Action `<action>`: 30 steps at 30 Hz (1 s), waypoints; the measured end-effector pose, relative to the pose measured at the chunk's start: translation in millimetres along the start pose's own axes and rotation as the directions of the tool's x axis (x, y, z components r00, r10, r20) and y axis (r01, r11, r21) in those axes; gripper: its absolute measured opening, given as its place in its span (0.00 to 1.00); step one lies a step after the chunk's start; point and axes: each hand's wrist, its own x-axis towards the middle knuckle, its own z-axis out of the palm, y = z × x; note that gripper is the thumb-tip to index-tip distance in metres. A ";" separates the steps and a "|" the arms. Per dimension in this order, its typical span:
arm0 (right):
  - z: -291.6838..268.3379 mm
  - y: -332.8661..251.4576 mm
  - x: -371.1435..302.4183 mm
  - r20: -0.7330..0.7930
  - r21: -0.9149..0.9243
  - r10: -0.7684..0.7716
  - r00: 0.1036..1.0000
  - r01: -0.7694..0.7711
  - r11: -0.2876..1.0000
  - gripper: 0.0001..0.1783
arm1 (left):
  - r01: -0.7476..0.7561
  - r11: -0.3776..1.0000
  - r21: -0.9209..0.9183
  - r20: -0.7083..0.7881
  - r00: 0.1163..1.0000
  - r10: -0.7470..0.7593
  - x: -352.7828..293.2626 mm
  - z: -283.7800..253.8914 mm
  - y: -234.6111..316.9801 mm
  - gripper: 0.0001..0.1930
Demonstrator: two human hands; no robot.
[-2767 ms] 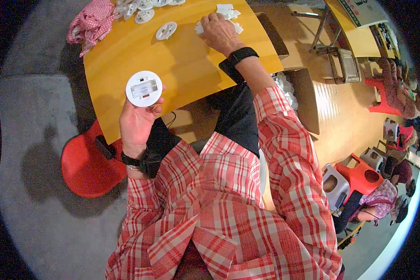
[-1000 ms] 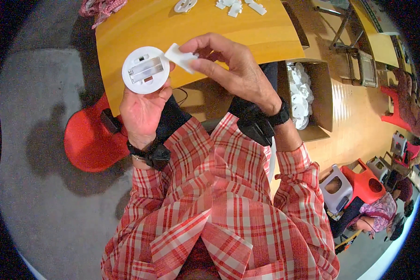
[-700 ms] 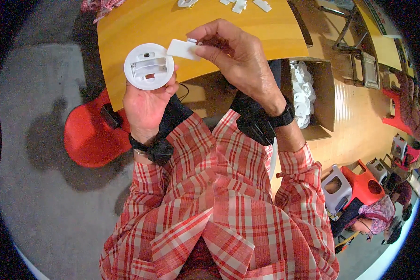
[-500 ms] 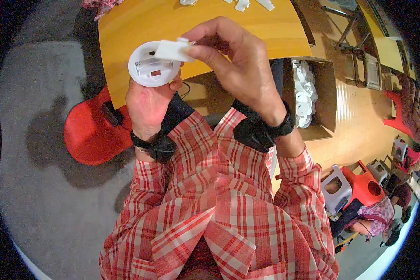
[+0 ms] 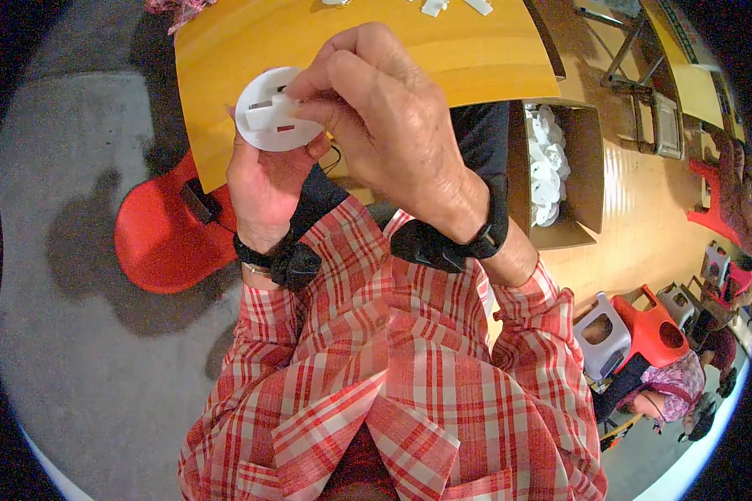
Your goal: The person assembles white plastic housing and internal parts for small manufactured items by hand, fitting the parts together and capping them with white plastic caps.
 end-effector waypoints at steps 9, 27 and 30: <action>0.8 3.2 0.8 0.019 0.013 0.026 0.999 -0.026 1.000 0.08 | 0.014 0.997 0.078 -0.004 1.000 -0.013 0.3 0.1 0.1 0.27; -24.8 34.3 -9.2 0.042 0.477 0.569 0.822 -0.517 0.711 0.13 | 0.152 0.943 -0.295 0.085 0.988 -0.133 6.2 -11.9 4.4 0.27; -23.6 29.3 -8.9 0.086 0.488 0.559 0.825 -0.524 0.698 0.13 | 0.119 0.966 -0.227 -0.013 0.992 -0.125 6.3 -10.2 6.9 0.28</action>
